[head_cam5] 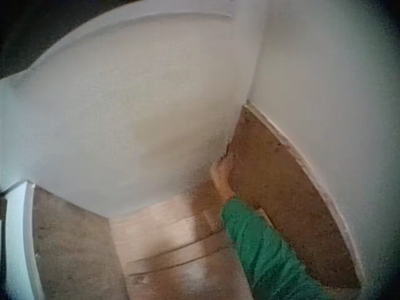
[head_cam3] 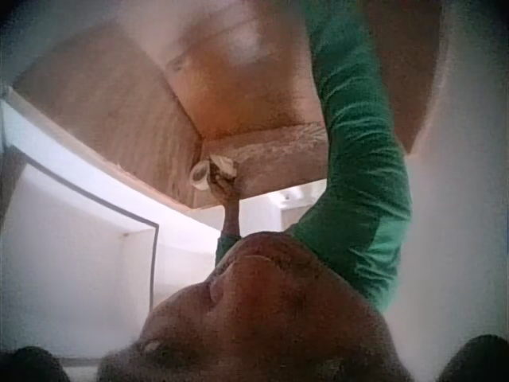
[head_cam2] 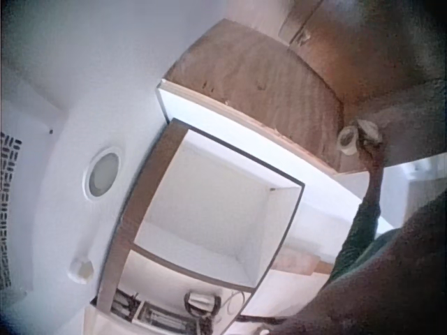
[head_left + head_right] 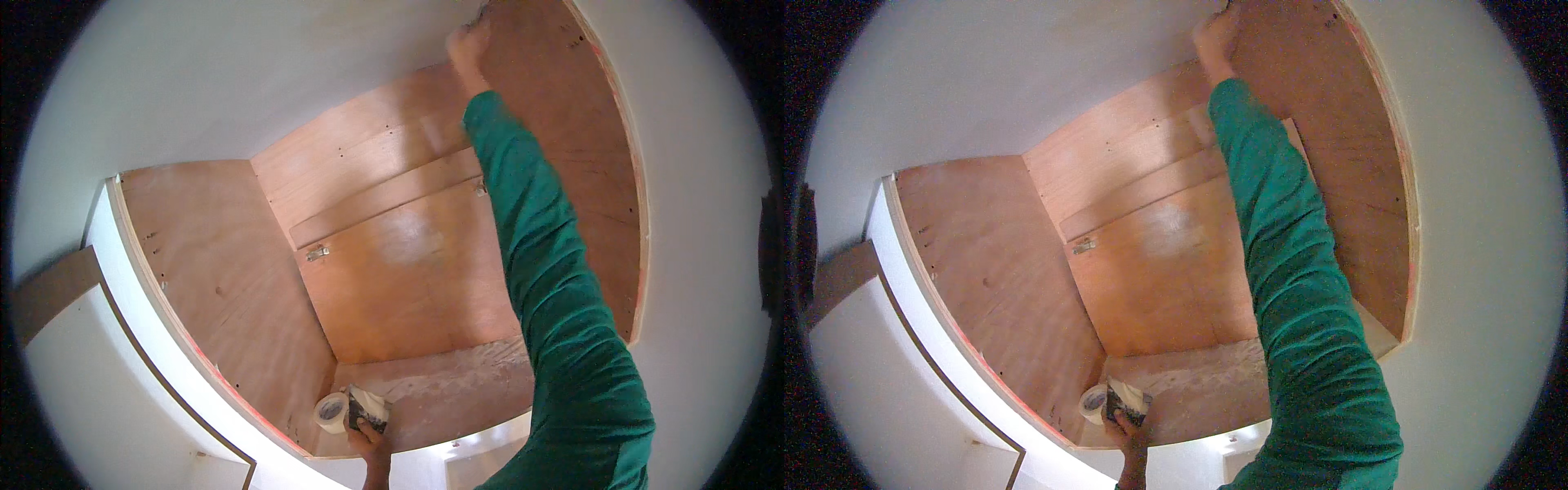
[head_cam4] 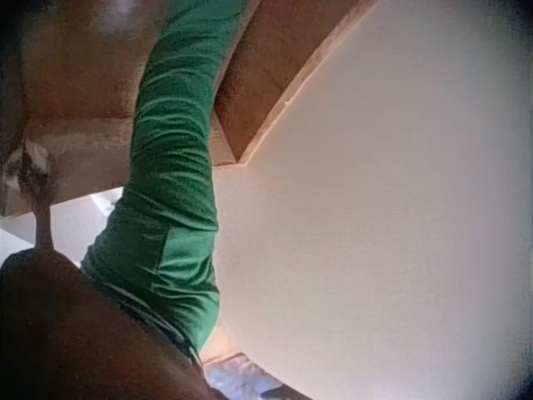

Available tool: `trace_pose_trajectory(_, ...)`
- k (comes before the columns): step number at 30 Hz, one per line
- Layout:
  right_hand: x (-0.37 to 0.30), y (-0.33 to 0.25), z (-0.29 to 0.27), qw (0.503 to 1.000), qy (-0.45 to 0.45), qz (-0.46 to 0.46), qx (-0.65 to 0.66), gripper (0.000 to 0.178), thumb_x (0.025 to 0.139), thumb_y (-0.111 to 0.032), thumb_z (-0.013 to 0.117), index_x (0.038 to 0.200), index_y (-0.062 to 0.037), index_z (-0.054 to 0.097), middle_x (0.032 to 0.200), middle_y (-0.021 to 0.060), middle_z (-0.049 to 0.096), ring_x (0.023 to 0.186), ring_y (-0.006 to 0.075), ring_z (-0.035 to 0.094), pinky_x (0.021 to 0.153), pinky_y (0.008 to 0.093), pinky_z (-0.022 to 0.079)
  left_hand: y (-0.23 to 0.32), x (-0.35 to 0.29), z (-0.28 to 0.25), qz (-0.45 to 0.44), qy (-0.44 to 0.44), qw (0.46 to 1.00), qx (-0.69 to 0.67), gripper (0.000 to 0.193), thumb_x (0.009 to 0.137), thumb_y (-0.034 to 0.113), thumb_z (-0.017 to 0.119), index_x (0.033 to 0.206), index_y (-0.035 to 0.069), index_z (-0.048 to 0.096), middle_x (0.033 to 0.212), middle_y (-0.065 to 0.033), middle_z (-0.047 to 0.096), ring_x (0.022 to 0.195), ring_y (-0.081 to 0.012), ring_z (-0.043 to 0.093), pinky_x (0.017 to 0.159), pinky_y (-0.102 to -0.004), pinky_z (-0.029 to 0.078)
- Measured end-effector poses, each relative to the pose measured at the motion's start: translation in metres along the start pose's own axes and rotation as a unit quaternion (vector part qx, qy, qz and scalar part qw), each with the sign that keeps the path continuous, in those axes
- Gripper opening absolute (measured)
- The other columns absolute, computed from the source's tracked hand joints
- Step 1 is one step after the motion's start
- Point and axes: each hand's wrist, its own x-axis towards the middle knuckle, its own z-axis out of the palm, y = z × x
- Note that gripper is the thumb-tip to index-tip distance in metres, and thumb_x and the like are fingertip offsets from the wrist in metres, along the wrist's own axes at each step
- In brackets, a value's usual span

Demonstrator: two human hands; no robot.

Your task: The person uses a putty knife to apply white plaster to the ceiling and upper wall area above a wooden cabinet. They repeatedly scoop plaster from a container and spread it onto the surface, smoothing it out with the tool.

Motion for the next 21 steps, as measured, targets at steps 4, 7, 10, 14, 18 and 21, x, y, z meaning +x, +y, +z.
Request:
trace_pose_trajectory(4,0.023,-0.026,-0.007,0.998,-0.046,-0.025,0.034,0.052,0.094,-0.004,0.043,0.145,0.0051,0.039,0.135,0.0294,0.053,0.127,0.0448,0.049,0.113,0.0435,0.036,0.004,-0.002,-0.002,-0.012,0.012,1.000,-0.022,0.050,0.101,0.025,0.045,0.133,-0.013,0.046,0.110,-0.0273,0.066,0.097,-0.0334,0.066,0.084,-0.0417,0.053)
trace_pose_trajectory(7,0.031,-0.021,0.004,0.997,-0.028,-0.043,0.052,0.050,0.097,-0.006,0.038,0.146,0.0062,0.038,0.134,0.0297,0.056,0.126,0.0455,0.051,0.113,0.0433,0.036,-0.010,-0.001,0.000,-0.003,0.000,0.999,-0.047,0.051,0.101,0.026,0.045,0.134,-0.013,0.045,0.111,-0.0271,0.066,0.097,-0.0327,0.066,0.084,-0.0413,0.053)
trace_pose_trajectory(10,0.000,-0.045,0.025,0.997,-0.033,-0.069,0.021,0.052,0.096,-0.006,0.040,0.146,0.0068,0.037,0.136,0.0301,0.053,0.128,0.0453,0.049,0.114,0.0431,0.034,-0.008,-0.003,-0.002,-0.037,-0.010,0.997,-0.060,0.051,0.102,0.027,0.044,0.134,-0.012,0.045,0.111,-0.0259,0.066,0.098,-0.0311,0.066,0.084,-0.0398,0.053)
trace_pose_trajectory(14,-0.091,-0.086,0.075,0.995,-0.051,-0.082,-0.035,0.057,0.091,-0.002,0.045,0.146,0.0079,0.035,0.139,0.0298,0.048,0.132,0.0452,0.043,0.116,0.0433,0.032,0.018,-0.002,-0.005,-0.064,-0.015,0.996,-0.055,0.050,0.102,0.029,0.047,0.133,-0.010,0.045,0.114,-0.0214,0.064,0.099,-0.0281,0.063,0.085,-0.0384,0.053)
trace_pose_trajectory(18,-0.180,-0.122,0.124,0.981,-0.076,-0.131,-0.118,0.062,0.087,0.002,0.050,0.146,0.0090,0.033,0.143,0.0294,0.043,0.135,0.0450,0.038,0.117,0.0436,0.030,0.014,-0.002,-0.001,-0.028,-0.014,0.992,-0.120,0.047,0.102,0.026,0.047,0.133,-0.009,0.045,0.117,-0.0215,0.062,0.102,-0.0279,0.062,0.086,-0.0387,0.052)
trace_pose_trajectory(21,-0.223,-0.138,0.143,0.989,-0.089,-0.114,-0.023,0.067,0.084,0.006,0.054,0.146,0.0098,0.032,0.145,0.0291,0.039,0.138,0.0450,0.034,0.118,0.0437,0.029,0.009,0.000,0.000,-0.008,-0.018,0.999,-0.043,0.048,0.102,0.023,0.044,0.135,-0.012,0.044,0.112,-0.0242,0.065,0.100,-0.0286,0.065,0.088,-0.0375,0.052)
